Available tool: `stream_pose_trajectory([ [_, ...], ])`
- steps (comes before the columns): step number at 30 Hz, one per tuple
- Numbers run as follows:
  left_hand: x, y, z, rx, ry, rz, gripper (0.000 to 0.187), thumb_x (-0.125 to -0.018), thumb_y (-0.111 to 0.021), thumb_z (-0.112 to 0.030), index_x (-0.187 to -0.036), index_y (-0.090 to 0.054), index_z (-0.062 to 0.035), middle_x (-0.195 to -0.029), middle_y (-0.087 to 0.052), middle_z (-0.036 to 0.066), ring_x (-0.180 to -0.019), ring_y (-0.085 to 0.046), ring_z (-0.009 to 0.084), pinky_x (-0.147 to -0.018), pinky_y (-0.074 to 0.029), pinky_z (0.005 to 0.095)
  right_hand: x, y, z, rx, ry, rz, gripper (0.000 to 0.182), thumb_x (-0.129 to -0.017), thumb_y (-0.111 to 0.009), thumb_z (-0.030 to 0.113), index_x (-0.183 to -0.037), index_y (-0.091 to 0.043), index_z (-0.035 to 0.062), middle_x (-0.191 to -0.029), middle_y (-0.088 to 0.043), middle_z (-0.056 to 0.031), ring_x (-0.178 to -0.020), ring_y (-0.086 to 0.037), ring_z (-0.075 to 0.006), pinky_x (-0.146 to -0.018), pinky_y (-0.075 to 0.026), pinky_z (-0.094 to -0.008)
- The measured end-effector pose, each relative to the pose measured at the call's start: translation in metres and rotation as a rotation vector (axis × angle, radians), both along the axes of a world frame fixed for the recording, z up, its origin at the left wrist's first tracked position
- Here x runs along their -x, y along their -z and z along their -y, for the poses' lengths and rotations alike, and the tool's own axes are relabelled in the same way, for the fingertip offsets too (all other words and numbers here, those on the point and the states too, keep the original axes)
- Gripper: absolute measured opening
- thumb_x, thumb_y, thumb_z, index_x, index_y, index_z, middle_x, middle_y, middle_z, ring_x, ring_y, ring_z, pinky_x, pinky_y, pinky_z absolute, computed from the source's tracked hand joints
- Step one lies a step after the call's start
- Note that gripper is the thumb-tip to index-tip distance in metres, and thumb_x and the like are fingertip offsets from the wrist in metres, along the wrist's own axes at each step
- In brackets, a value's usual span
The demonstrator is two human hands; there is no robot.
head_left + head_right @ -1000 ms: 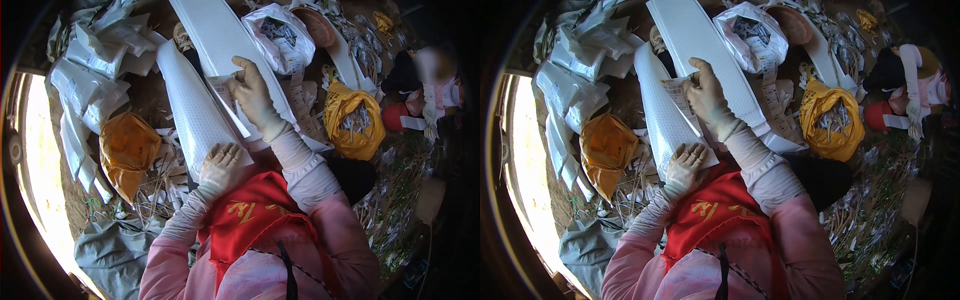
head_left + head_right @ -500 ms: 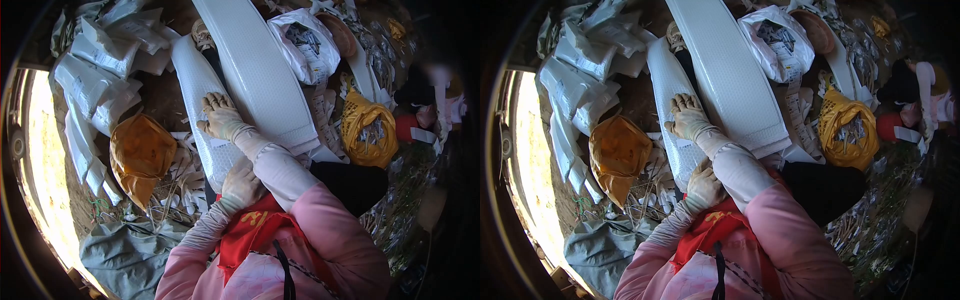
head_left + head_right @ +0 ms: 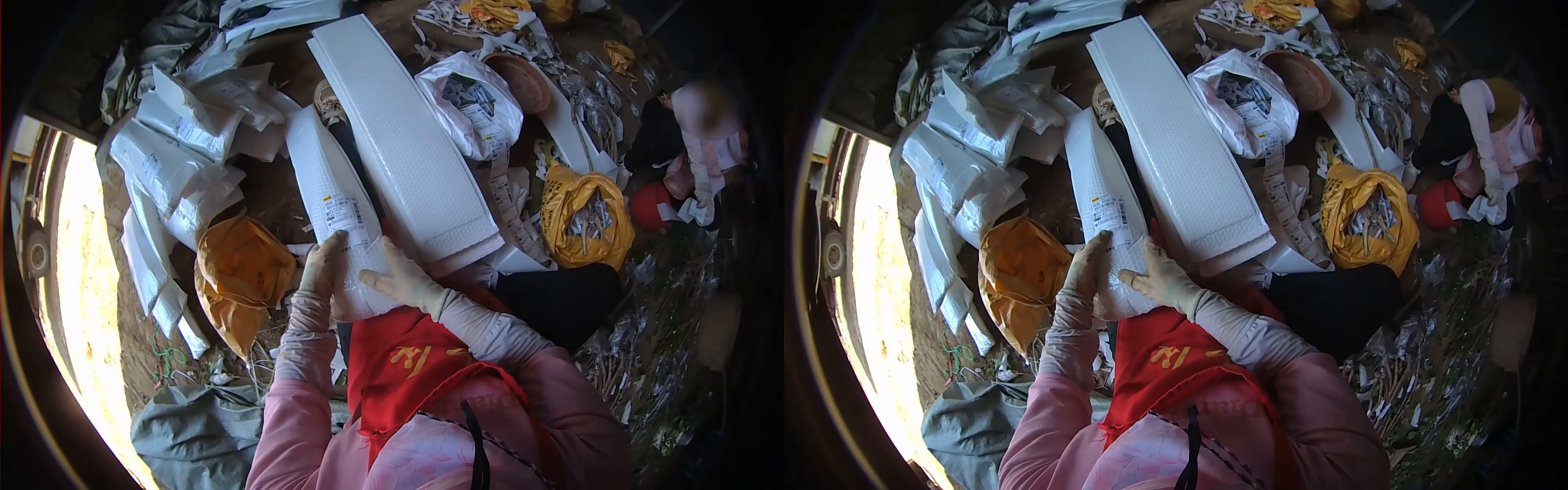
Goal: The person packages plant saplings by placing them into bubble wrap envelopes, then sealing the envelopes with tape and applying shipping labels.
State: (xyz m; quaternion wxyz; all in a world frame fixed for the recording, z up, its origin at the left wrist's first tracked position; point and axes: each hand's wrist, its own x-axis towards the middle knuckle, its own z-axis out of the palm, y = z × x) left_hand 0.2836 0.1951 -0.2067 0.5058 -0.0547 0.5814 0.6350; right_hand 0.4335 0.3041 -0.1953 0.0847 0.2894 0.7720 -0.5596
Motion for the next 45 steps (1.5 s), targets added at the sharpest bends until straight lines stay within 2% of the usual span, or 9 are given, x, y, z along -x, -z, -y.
stream_pose_trajectory([
  [7,-0.025,-0.088,-0.018,-0.523,-0.198,0.350,0.029,-0.097,-0.051,-0.021,-0.105,-0.056,0.0053,-0.085,-0.066,0.014,-0.070,-0.067,0.0227,-0.063,-0.058,0.0325,0.020,-0.047,0.021,-0.064,-0.020,-0.416,0.078,-0.079,-0.070,0.023,-0.135,-0.026,-0.0087,-0.122,-0.046,-0.0274,-0.112,-0.051,-0.0343,-0.096,-0.042,-0.0382],
  [11,-0.051,-0.099,0.016,-0.641,-0.132,-0.001,0.024,-0.099,-0.043,-0.014,-0.103,-0.058,0.0038,-0.088,-0.065,0.012,-0.078,-0.066,0.0177,-0.069,-0.056,0.0279,-0.025,-0.103,0.044,-0.286,-0.045,-0.744,0.076,-0.080,-0.065,0.008,-0.139,-0.021,-0.0100,-0.124,-0.044,-0.0299,-0.114,-0.049,-0.0384,-0.099,-0.039,-0.0413],
  [19,-0.085,-0.146,0.039,-0.422,-0.412,-0.503,0.039,-0.096,-0.050,-0.025,-0.123,-0.049,0.0024,-0.103,-0.063,0.011,-0.088,-0.065,0.0162,-0.076,-0.054,0.0291,-0.059,-0.121,0.052,-0.333,-0.313,-0.895,0.092,-0.079,-0.072,0.024,-0.140,-0.012,-0.0116,-0.130,-0.038,-0.0338,-0.114,-0.050,-0.0457,-0.097,-0.042,-0.0468],
  [23,0.015,-0.130,0.092,0.100,-0.135,-1.618,0.058,-0.098,-0.033,-0.041,-0.134,-0.045,0.0022,-0.137,-0.045,0.017,-0.124,-0.044,0.0260,-0.108,-0.031,0.0401,-0.049,-0.114,0.032,-0.515,-0.081,-0.867,0.082,-0.078,-0.073,0.035,-0.137,-0.031,-0.0029,-0.134,-0.037,-0.0221,-0.121,-0.044,-0.0366,-0.100,-0.039,-0.0426],
  [27,0.170,-0.191,0.122,0.191,-0.268,-1.135,0.057,-0.099,-0.033,-0.038,-0.137,-0.041,0.0038,-0.139,-0.044,0.016,-0.129,-0.040,0.0258,-0.111,-0.026,0.0380,-0.071,-0.095,0.012,-0.618,-0.015,-0.718,0.061,-0.082,-0.068,0.030,-0.127,-0.045,-0.0032,-0.130,-0.042,-0.0209,-0.116,-0.049,-0.0347,-0.095,-0.044,-0.0406],
  [29,0.268,-0.161,0.133,0.347,-0.128,-1.168,0.054,-0.098,-0.039,-0.039,-0.134,-0.045,0.0012,-0.132,-0.050,0.015,-0.119,-0.049,0.0275,-0.105,-0.036,0.0390,-0.088,-0.080,0.007,-0.640,0.017,-0.660,0.050,-0.083,-0.066,0.029,-0.120,-0.051,-0.0019,-0.124,-0.047,-0.0189,-0.109,-0.053,-0.0328,-0.090,-0.047,-0.0411],
  [34,0.164,-0.146,0.047,0.683,-0.045,-2.031,0.039,-0.096,-0.050,-0.027,-0.129,-0.051,-0.0046,-0.124,-0.055,0.017,-0.108,-0.057,0.0301,-0.095,-0.049,0.0430,-0.110,-0.040,-0.006,-0.527,-0.025,-0.580,0.026,-0.085,-0.061,0.027,-0.092,-0.055,0.0023,-0.097,-0.055,-0.0101,-0.083,-0.060,-0.0257,-0.070,-0.051,-0.0377],
  [39,-0.031,-0.012,-0.100,0.138,0.683,-1.892,0.044,-0.080,-0.065,-0.017,-0.121,-0.055,-0.0043,-0.125,-0.052,0.019,-0.115,-0.050,0.0356,-0.096,-0.042,0.0458,-0.125,-0.056,-0.086,-0.571,-0.327,-0.375,0.020,-0.088,-0.056,0.027,-0.086,-0.056,0.0076,-0.085,-0.060,-0.0088,-0.077,-0.063,-0.0264,-0.066,-0.052,-0.0399],
  [45,-0.133,0.078,-0.152,0.372,1.315,-1.835,0.083,-0.075,-0.065,-0.046,-0.144,-0.033,-0.0120,-0.151,-0.026,0.017,-0.139,-0.023,0.0356,-0.111,-0.015,0.0568,-0.229,-0.019,-0.290,-0.641,-0.026,0.502,0.024,-0.079,-0.058,0.027,-0.083,-0.066,0.0044,-0.081,-0.065,-0.0182,-0.076,-0.064,-0.0351,-0.070,-0.049,-0.0446],
])
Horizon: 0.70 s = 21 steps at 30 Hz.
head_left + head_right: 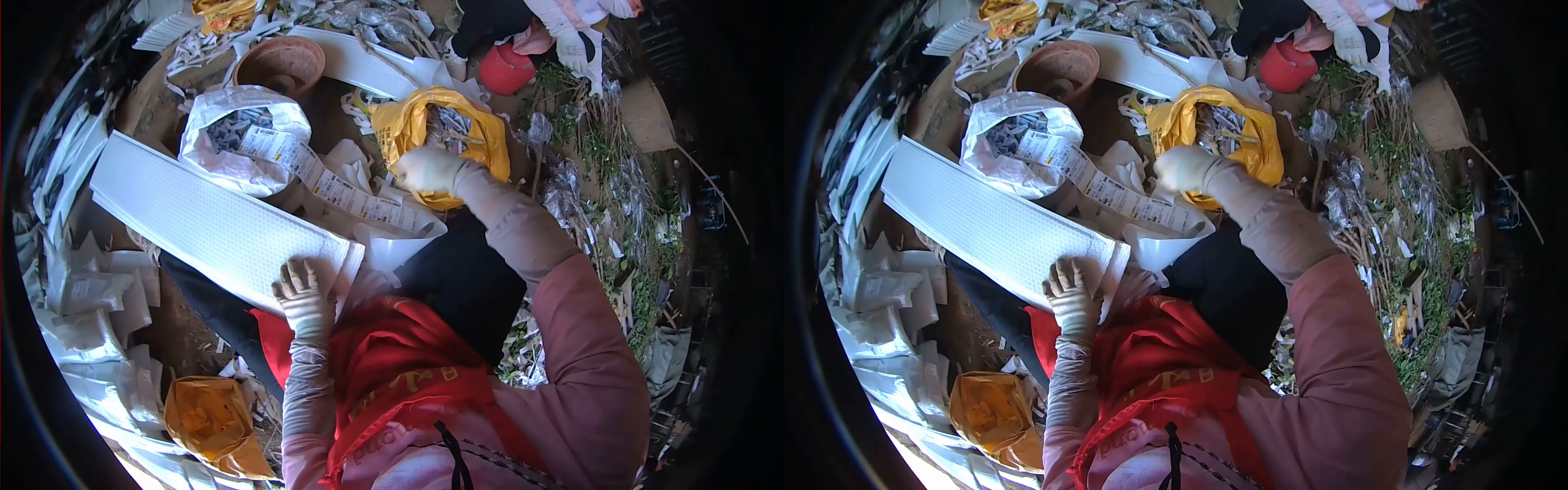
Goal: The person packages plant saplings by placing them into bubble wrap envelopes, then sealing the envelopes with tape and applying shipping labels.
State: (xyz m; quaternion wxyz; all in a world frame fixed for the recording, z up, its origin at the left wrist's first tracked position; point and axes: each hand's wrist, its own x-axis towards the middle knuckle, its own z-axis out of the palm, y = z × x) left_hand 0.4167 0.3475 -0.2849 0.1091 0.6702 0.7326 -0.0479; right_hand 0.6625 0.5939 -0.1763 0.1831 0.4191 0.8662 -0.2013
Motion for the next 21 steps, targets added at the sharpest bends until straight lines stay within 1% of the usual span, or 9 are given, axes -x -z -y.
stream_pose_trajectory([
  [4,0.007,0.001,-0.002,-0.011,0.050,-0.021,0.081,-0.077,-0.063,-0.048,-0.143,-0.034,-0.0098,-0.148,-0.030,0.019,-0.137,-0.027,0.0376,-0.110,-0.016,0.0571,-0.109,0.080,-0.076,-0.069,0.356,-0.003,0.029,-0.079,-0.060,0.027,-0.091,-0.069,0.0020,-0.085,-0.067,-0.0213,-0.078,-0.065,-0.0354,-0.074,-0.050,-0.0413],
  [7,0.015,-0.013,-0.008,-0.090,0.003,0.220,0.076,-0.079,-0.063,-0.046,-0.139,-0.040,-0.0059,-0.145,-0.034,0.021,-0.135,-0.029,0.0386,-0.109,-0.017,0.0573,-0.125,0.130,-0.091,-0.047,0.630,-0.109,0.030,-0.079,-0.062,0.027,-0.095,-0.069,0.0024,-0.088,-0.068,-0.0203,-0.082,-0.065,-0.0359,-0.077,-0.050,-0.0400],
  [9,0.023,-0.022,-0.013,-0.149,-0.024,0.303,0.063,-0.081,-0.064,-0.037,-0.131,-0.048,-0.0021,-0.138,-0.042,0.020,-0.125,-0.040,0.0387,-0.105,-0.030,0.0516,-0.119,0.163,-0.084,-0.155,0.731,-0.161,0.031,-0.078,-0.064,0.028,-0.098,-0.069,0.0043,-0.090,-0.068,-0.0190,-0.086,-0.065,-0.0360,-0.079,-0.049,-0.0394],
  [10,0.030,-0.018,-0.015,-0.140,-0.064,0.371,0.060,-0.081,-0.065,-0.035,-0.129,-0.050,-0.0018,-0.137,-0.044,0.019,-0.122,-0.043,0.0385,-0.103,-0.033,0.0499,-0.092,0.143,-0.077,-0.244,0.726,-0.001,0.035,-0.076,-0.066,0.031,-0.102,-0.069,0.0078,-0.093,-0.068,-0.0190,-0.090,-0.064,-0.0359,-0.082,-0.049,-0.0385],
  [13,0.033,-0.023,-0.022,-0.168,-0.084,0.327,0.063,-0.076,-0.067,-0.025,-0.130,-0.046,-0.0025,-0.131,-0.048,0.016,-0.114,-0.049,0.0367,-0.095,-0.043,0.0459,-0.091,0.153,-0.091,-0.242,0.769,-0.019,0.038,-0.075,-0.067,0.033,-0.104,-0.068,0.0097,-0.093,-0.068,-0.0194,-0.090,-0.064,-0.0370,-0.082,-0.049,-0.0385],
  [15,0.030,-0.017,-0.017,-0.224,-0.026,0.199,0.068,-0.074,-0.068,-0.024,-0.134,-0.043,-0.0040,-0.131,-0.049,0.015,-0.114,-0.049,0.0363,-0.093,-0.044,0.0473,-0.097,0.130,-0.099,-0.188,0.721,-0.185,0.028,-0.079,-0.065,0.024,-0.098,-0.068,0.0024,-0.087,-0.069,-0.0157,-0.083,-0.067,-0.0277,-0.076,-0.050,-0.0362],
  [17,0.028,-0.012,-0.016,-0.233,-0.039,0.180,0.068,-0.073,-0.068,-0.024,-0.134,-0.043,-0.0055,-0.132,-0.048,0.015,-0.115,-0.049,0.0368,-0.092,-0.045,0.0490,-0.113,0.104,-0.113,0.114,0.920,-0.278,0.023,-0.077,-0.067,0.023,-0.084,-0.067,0.0015,-0.073,-0.066,-0.0130,-0.071,-0.064,-0.0222,-0.068,-0.049,-0.0337],
  [18,0.028,-0.008,-0.015,-0.238,-0.053,0.202,0.068,-0.074,-0.067,-0.024,-0.134,-0.043,-0.0066,-0.134,-0.046,0.015,-0.115,-0.049,0.0378,-0.093,-0.044,0.0498,-0.128,0.101,-0.118,-0.001,0.761,-0.311,0.020,-0.077,-0.068,0.020,-0.080,-0.066,0.0005,-0.068,-0.062,-0.0087,-0.064,-0.057,-0.0141,-0.063,-0.047,-0.0291],
  [21,0.023,0.000,-0.014,-0.204,-0.070,0.121,0.074,-0.069,-0.067,-0.020,-0.136,-0.040,-0.0068,-0.134,-0.045,0.016,-0.118,-0.046,0.0383,-0.097,-0.042,0.0478,-0.156,0.111,-0.124,0.136,0.803,-0.529,0.020,-0.077,-0.069,0.020,-0.082,-0.066,0.0011,-0.067,-0.060,-0.0069,-0.062,-0.053,-0.0135,-0.063,-0.046,-0.0282],
])
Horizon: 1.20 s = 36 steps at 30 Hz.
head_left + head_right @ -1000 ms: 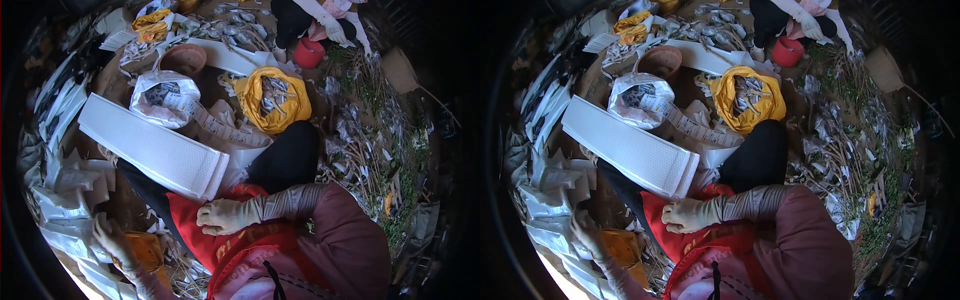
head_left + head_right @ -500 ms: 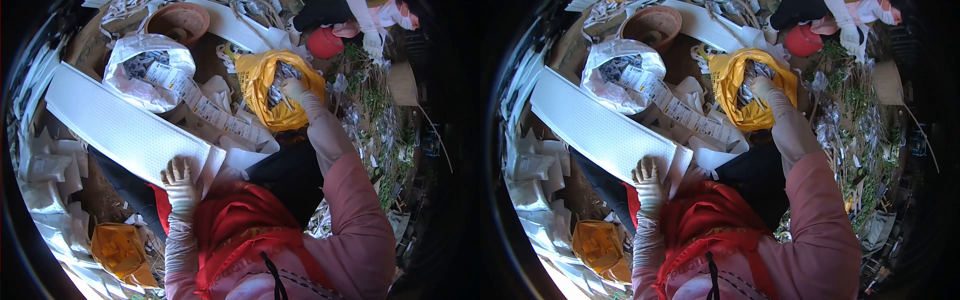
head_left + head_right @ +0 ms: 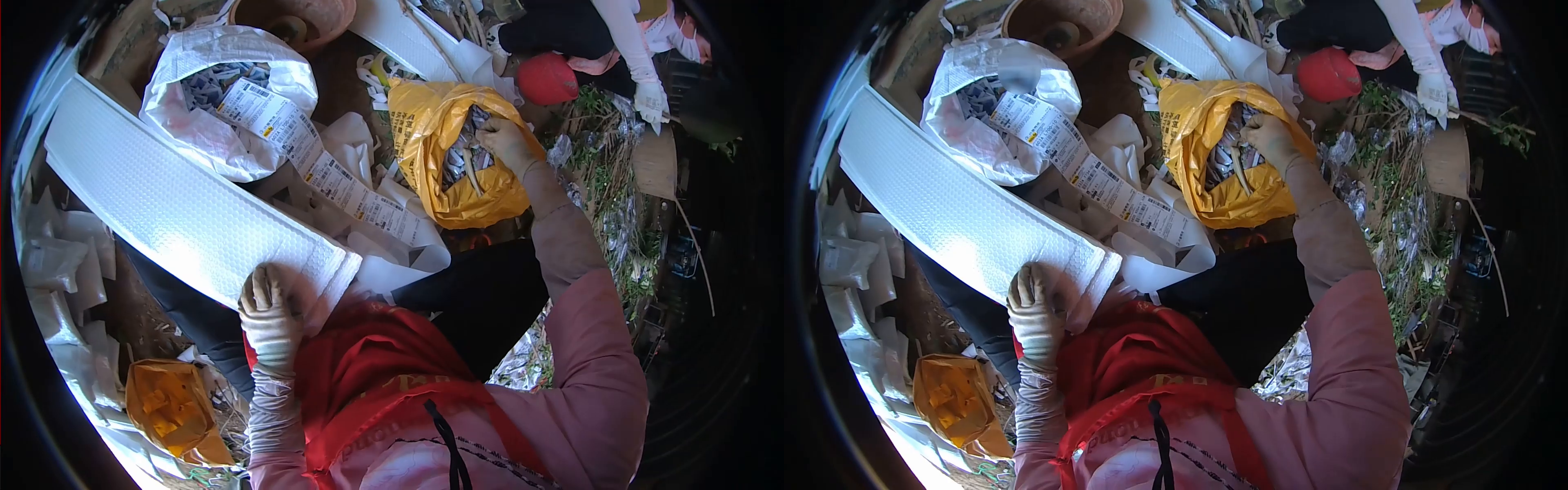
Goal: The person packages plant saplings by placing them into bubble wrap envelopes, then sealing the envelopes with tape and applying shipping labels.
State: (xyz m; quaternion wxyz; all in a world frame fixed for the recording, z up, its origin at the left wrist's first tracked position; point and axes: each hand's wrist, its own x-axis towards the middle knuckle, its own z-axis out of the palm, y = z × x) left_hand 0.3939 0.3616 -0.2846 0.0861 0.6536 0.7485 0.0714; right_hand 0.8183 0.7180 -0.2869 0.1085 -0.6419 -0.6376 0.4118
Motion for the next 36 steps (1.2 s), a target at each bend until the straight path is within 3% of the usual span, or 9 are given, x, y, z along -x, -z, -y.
stream_pose_trajectory([
  [1,-0.003,0.000,-0.001,0.012,-0.014,-0.026,0.073,-0.068,-0.067,-0.019,-0.136,-0.040,-0.0072,-0.134,-0.045,0.015,-0.117,-0.046,0.0378,-0.097,-0.042,0.0474,0.026,-0.019,0.010,-0.037,-0.049,0.176,0.026,-0.076,-0.068,0.023,-0.088,-0.066,-0.0010,-0.073,-0.064,-0.0127,-0.068,-0.061,-0.0217,-0.068,-0.049,-0.0335],
  [4,-0.004,0.003,0.000,0.032,-0.025,-0.093,0.072,-0.068,-0.065,-0.015,-0.135,-0.041,-0.0084,-0.135,-0.046,0.013,-0.116,-0.047,0.0363,-0.096,-0.043,0.0461,0.042,0.040,0.018,-0.080,-0.158,0.496,0.027,-0.077,-0.069,0.020,-0.093,-0.066,-0.0017,-0.085,-0.067,-0.0135,-0.076,-0.063,-0.0226,-0.072,-0.049,-0.0344],
  [5,0.000,0.010,0.002,0.020,-0.015,-0.101,0.072,-0.067,-0.065,-0.014,-0.135,-0.042,-0.0089,-0.135,-0.046,0.012,-0.116,-0.048,0.0358,-0.096,-0.043,0.0456,0.069,0.036,0.026,-0.101,-0.151,0.609,0.033,-0.075,-0.069,0.024,-0.096,-0.066,-0.0011,-0.088,-0.067,-0.0203,-0.081,-0.065,-0.0322,-0.076,-0.049,-0.0371],
  [8,0.011,0.007,0.002,0.019,-0.072,-0.027,0.069,-0.067,-0.064,-0.008,-0.133,-0.046,-0.0130,-0.131,-0.048,0.010,-0.109,-0.052,0.0336,-0.090,-0.048,0.0430,0.085,0.044,0.028,-0.176,-0.105,0.586,0.032,-0.074,-0.068,0.024,-0.096,-0.067,0.0008,-0.085,-0.067,-0.0215,-0.080,-0.064,-0.0359,-0.076,-0.050,-0.0380],
  [12,0.018,0.006,0.000,-0.029,-0.166,0.104,0.067,-0.065,-0.060,-0.006,-0.130,-0.049,-0.0141,-0.122,-0.052,0.010,-0.100,-0.054,0.0331,-0.081,-0.052,0.0436,0.056,-0.016,0.019,0.167,0.013,0.131,0.021,-0.080,-0.064,0.011,-0.099,-0.067,0.0012,-0.083,-0.068,-0.0060,-0.074,-0.062,-0.0147,-0.065,-0.049,-0.0285],
  [18,0.014,0.002,-0.008,0.002,-0.213,0.073,0.066,-0.062,-0.062,-0.008,-0.127,-0.051,-0.0147,-0.119,-0.053,0.008,-0.099,-0.054,0.0323,-0.079,-0.052,0.0430,0.114,-0.111,0.038,0.091,0.097,-0.486,0.022,-0.079,-0.059,-0.001,-0.100,-0.064,-0.0014,-0.090,-0.064,-0.0014,-0.077,-0.057,-0.0101,-0.071,-0.047,-0.0246],
  [23,0.026,0.003,0.000,-0.007,-0.166,0.118,0.071,-0.058,-0.066,-0.011,-0.127,-0.051,-0.0147,-0.118,-0.053,0.007,-0.097,-0.054,0.0318,-0.078,-0.052,0.0421,0.159,-0.094,-0.007,0.086,-0.227,-0.253,0.020,-0.080,-0.049,-0.004,-0.096,-0.061,-0.0021,-0.097,-0.065,-0.0079,-0.084,-0.063,-0.0130,-0.078,-0.052,-0.0260],
  [30,0.029,0.005,-0.006,0.014,-0.177,0.166,0.064,-0.064,-0.069,-0.021,-0.126,-0.052,-0.0155,-0.115,-0.053,0.007,-0.094,-0.054,0.0309,-0.078,-0.049,0.0436,0.183,-0.095,-0.005,0.168,-0.262,-0.332,0.006,-0.082,-0.051,0.000,-0.082,-0.049,0.0053,-0.078,-0.057,-0.0034,-0.066,-0.055,-0.0093,-0.062,-0.048,-0.0237],
  [36,0.030,0.001,-0.006,-0.008,-0.162,0.199,0.067,-0.065,-0.073,-0.035,-0.126,-0.053,-0.0141,-0.115,-0.053,0.008,-0.093,-0.054,0.0308,-0.077,-0.049,0.0441,0.334,-0.087,0.013,0.120,-0.463,-0.246,0.014,-0.087,-0.062,0.012,-0.084,-0.050,0.0042,-0.065,-0.051,0.0001,-0.050,-0.044,-0.0051,-0.043,-0.036,-0.0213],
])
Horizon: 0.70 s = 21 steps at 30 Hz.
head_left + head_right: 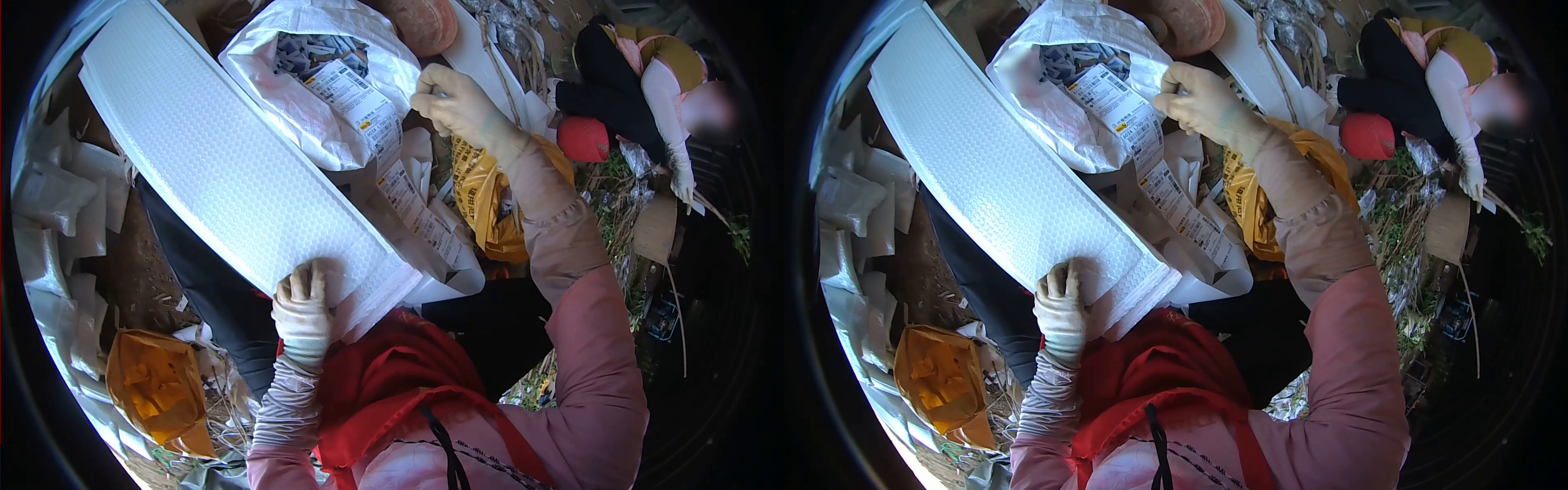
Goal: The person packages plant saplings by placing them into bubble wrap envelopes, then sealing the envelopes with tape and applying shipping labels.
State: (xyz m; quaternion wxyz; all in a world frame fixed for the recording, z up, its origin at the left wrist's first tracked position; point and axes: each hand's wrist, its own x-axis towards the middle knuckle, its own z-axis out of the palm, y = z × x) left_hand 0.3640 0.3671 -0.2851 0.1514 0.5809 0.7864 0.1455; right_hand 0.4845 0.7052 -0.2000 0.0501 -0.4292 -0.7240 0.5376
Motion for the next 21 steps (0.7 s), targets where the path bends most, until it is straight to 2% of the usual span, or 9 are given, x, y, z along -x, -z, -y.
stream_pose_trajectory([
  [3,0.000,-0.003,-0.002,0.010,-0.007,0.038,0.066,-0.065,-0.073,-0.037,-0.124,-0.054,-0.0125,-0.116,-0.053,0.009,-0.095,-0.054,0.0306,-0.077,-0.048,0.0439,0.066,0.040,-0.014,-0.124,-0.108,0.028,0.017,-0.086,-0.063,0.015,-0.102,-0.062,0.0074,-0.071,-0.054,-0.0022,-0.055,-0.044,-0.0061,-0.047,-0.037,-0.0218],
  [6,0.005,-0.009,-0.006,0.009,0.009,0.070,0.067,-0.060,-0.075,-0.026,-0.122,-0.053,-0.0124,-0.115,-0.053,0.008,-0.093,-0.054,0.0288,-0.075,-0.048,0.0438,0.126,0.086,-0.047,-0.474,-0.231,0.274,0.019,-0.085,-0.062,0.016,-0.100,-0.066,0.0069,-0.078,-0.063,-0.0090,-0.063,-0.057,-0.0148,-0.057,-0.047,-0.0291],
  [9,0.007,-0.004,-0.007,-0.020,-0.001,0.108,0.060,-0.059,-0.074,-0.021,-0.116,-0.055,-0.0125,-0.113,-0.053,0.008,-0.089,-0.056,0.0280,-0.071,-0.049,0.0433,0.168,0.109,-0.052,-0.941,-0.248,0.476,0.020,-0.083,-0.059,0.016,-0.099,-0.068,0.0075,-0.096,-0.068,-0.0134,-0.085,-0.066,-0.0275,-0.076,-0.051,-0.0380],
  [12,0.008,-0.003,-0.008,0.027,-0.011,0.130,0.053,-0.059,-0.073,-0.020,-0.110,-0.058,-0.0161,-0.107,-0.054,0.008,-0.087,-0.057,0.0284,-0.067,-0.050,0.0428,0.189,0.145,-0.067,-0.945,-0.393,0.722,0.024,-0.083,-0.059,0.018,-0.103,-0.068,0.0089,-0.107,-0.066,-0.0150,-0.102,-0.061,-0.0346,-0.089,-0.048,-0.0428],
  [13,0.009,-0.003,-0.009,0.038,-0.006,0.150,0.061,-0.058,-0.079,-0.031,-0.111,-0.058,-0.0112,-0.107,-0.056,0.008,-0.086,-0.056,0.0291,-0.072,-0.048,0.0438,0.192,0.144,-0.065,-0.966,-0.413,0.725,0.024,-0.082,-0.060,0.019,-0.102,-0.067,0.0083,-0.107,-0.066,-0.0157,-0.102,-0.062,-0.0334,-0.088,-0.048,-0.0412],
  [16,0.009,0.001,-0.010,0.037,-0.008,0.168,0.064,-0.055,-0.081,-0.032,-0.111,-0.057,-0.0116,-0.106,-0.056,0.008,-0.085,-0.056,0.0295,-0.071,-0.049,0.0433,0.185,0.133,-0.062,-0.861,-0.311,0.560,0.023,-0.081,-0.059,0.019,-0.100,-0.067,0.0076,-0.106,-0.065,-0.0170,-0.102,-0.062,-0.0338,-0.088,-0.048,-0.0419],
  [17,0.009,0.001,-0.010,0.034,-0.005,0.172,0.065,-0.054,-0.081,-0.031,-0.111,-0.057,-0.0117,-0.106,-0.056,0.008,-0.085,-0.057,0.0296,-0.071,-0.049,0.0432,0.180,0.133,-0.066,-0.868,-0.251,0.462,0.022,-0.080,-0.060,0.020,-0.097,-0.067,0.0081,-0.099,-0.068,-0.0143,-0.089,-0.065,-0.0293,-0.081,-0.050,-0.0399],
  [19,0.011,0.000,-0.010,0.023,0.001,0.173,0.066,-0.053,-0.081,-0.030,-0.111,-0.057,-0.0120,-0.106,-0.056,0.008,-0.085,-0.057,0.0299,-0.070,-0.049,0.0431,0.151,0.118,-0.075,-0.588,-0.360,0.265,0.022,-0.079,-0.060,0.022,-0.092,-0.067,0.0056,-0.091,-0.067,-0.0113,-0.078,-0.063,-0.0231,-0.073,-0.049,-0.0360],
  [21,0.011,-0.003,-0.011,0.034,-0.010,0.187,0.058,-0.057,-0.076,-0.023,-0.111,-0.057,-0.0147,-0.108,-0.054,0.008,-0.088,-0.057,0.0287,-0.069,-0.050,0.0430,0.133,0.078,-0.053,-0.117,-0.054,0.094,0.018,-0.082,-0.059,0.015,-0.095,-0.062,0.0024,-0.079,-0.059,-0.0056,-0.063,-0.054,-0.0116,-0.059,-0.044,-0.0269],
])
